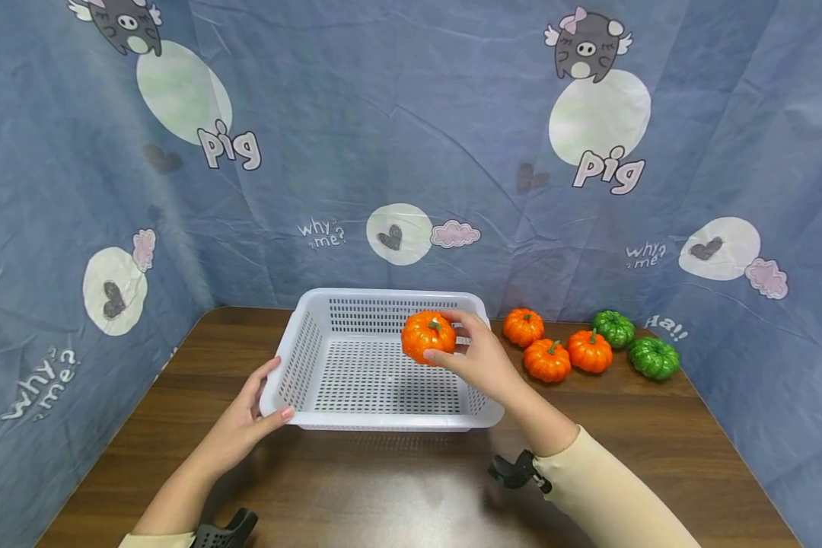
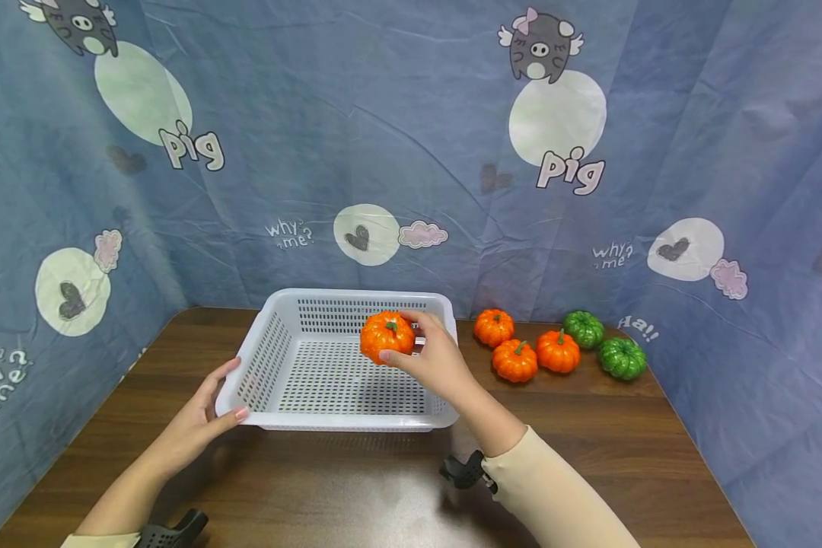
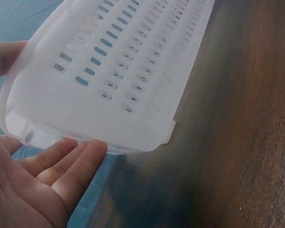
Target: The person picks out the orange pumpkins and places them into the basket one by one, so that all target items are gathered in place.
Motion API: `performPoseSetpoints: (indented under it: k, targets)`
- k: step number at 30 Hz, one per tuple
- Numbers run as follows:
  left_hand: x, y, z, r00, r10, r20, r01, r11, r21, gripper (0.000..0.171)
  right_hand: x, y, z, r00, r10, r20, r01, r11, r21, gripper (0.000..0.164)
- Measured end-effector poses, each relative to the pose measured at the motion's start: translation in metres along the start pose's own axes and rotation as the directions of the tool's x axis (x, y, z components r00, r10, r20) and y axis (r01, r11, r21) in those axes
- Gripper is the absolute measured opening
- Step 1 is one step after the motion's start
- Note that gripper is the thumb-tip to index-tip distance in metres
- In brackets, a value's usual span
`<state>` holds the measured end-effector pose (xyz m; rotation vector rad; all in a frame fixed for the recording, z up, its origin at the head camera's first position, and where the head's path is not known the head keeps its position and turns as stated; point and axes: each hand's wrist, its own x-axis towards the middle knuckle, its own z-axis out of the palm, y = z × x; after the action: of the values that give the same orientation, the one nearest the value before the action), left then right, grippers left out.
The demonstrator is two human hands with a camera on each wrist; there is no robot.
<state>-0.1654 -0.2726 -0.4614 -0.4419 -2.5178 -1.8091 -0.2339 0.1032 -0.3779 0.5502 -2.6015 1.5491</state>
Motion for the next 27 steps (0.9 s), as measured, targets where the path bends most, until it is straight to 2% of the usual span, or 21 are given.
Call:
performPoseSetpoints:
  k: [16,27]
  targets:
    - [-0.001,0.003,0.001,1.0,-0.001,-0.004,0.001,1.0,0.009,0.084,0.018,-0.02,0.054,0.997,0.007,0.082,-0.01,0.999,0.034,0.066]
    - [0.0,0.004,0.0,1.0,-0.008,-0.006,0.008,1.0,0.018,0.085,0.033,-0.027,0.086,0.987,0.04,0.158,-0.034,0.999,-0.037,0.066]
